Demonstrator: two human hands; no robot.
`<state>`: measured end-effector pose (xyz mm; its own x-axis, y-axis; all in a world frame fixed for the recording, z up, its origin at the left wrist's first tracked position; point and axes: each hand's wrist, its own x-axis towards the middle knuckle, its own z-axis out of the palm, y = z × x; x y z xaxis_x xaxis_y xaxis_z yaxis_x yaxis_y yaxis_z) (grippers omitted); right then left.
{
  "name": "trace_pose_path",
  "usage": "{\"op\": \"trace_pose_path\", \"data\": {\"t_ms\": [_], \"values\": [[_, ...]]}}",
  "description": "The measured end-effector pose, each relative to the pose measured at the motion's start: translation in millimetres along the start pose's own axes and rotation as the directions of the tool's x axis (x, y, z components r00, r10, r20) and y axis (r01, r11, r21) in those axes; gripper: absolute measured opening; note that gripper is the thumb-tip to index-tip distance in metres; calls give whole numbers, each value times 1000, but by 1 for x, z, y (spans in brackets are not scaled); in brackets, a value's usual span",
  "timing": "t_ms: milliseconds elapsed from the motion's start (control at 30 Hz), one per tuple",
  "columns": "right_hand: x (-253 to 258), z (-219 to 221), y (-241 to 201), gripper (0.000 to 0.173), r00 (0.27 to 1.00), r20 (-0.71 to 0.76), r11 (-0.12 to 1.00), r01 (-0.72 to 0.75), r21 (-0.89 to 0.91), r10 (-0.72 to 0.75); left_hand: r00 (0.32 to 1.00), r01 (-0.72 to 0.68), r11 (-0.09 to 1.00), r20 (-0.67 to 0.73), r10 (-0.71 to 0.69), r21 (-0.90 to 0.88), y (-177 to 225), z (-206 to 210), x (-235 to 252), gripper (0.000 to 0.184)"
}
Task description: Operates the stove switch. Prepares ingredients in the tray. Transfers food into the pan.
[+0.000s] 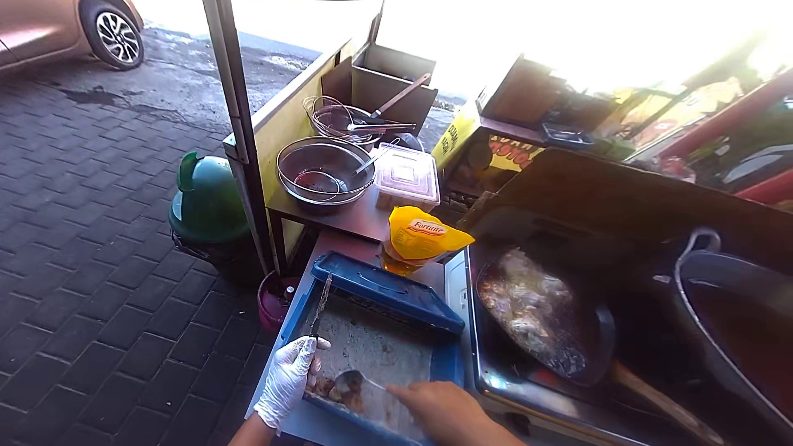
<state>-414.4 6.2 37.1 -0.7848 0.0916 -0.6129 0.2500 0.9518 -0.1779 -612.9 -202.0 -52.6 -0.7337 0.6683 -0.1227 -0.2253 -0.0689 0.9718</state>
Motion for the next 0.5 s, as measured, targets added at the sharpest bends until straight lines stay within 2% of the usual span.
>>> {"op": "trace_pose_path", "data": {"t_ms": [67, 100, 200, 367, 433, 500], "values": [[7, 5, -2, 51, 995, -86, 999, -54, 3, 54, 1000, 5, 1000, 13, -4, -18, 1, 0, -1, 38], [14, 8, -6, 53, 991, -81, 994, -105, 5, 105, 1000, 0, 1000, 24, 0, -17, 1, 0, -1, 37], [33, 21, -27, 55, 977, 61, 977, -208, 40, 206, 998, -42, 999, 55, 42, -2, -5, -3, -2, 36], [8, 23, -29, 54, 963, 228, 985, -160, 66, 141, 995, -54, 999, 81, 53, 4, -7, -5, -3, 33], [-8, 13, -13, 51, 968, 217, 985, -148, 92, 125, 993, -53, 999, 109, 53, 0, -7, -4, -3, 32], [-20, 5, 3, 44, 985, 140, 985, -121, 122, 104, 992, -40, 999, 120, 40, -1, -6, -5, -3, 32]]}}
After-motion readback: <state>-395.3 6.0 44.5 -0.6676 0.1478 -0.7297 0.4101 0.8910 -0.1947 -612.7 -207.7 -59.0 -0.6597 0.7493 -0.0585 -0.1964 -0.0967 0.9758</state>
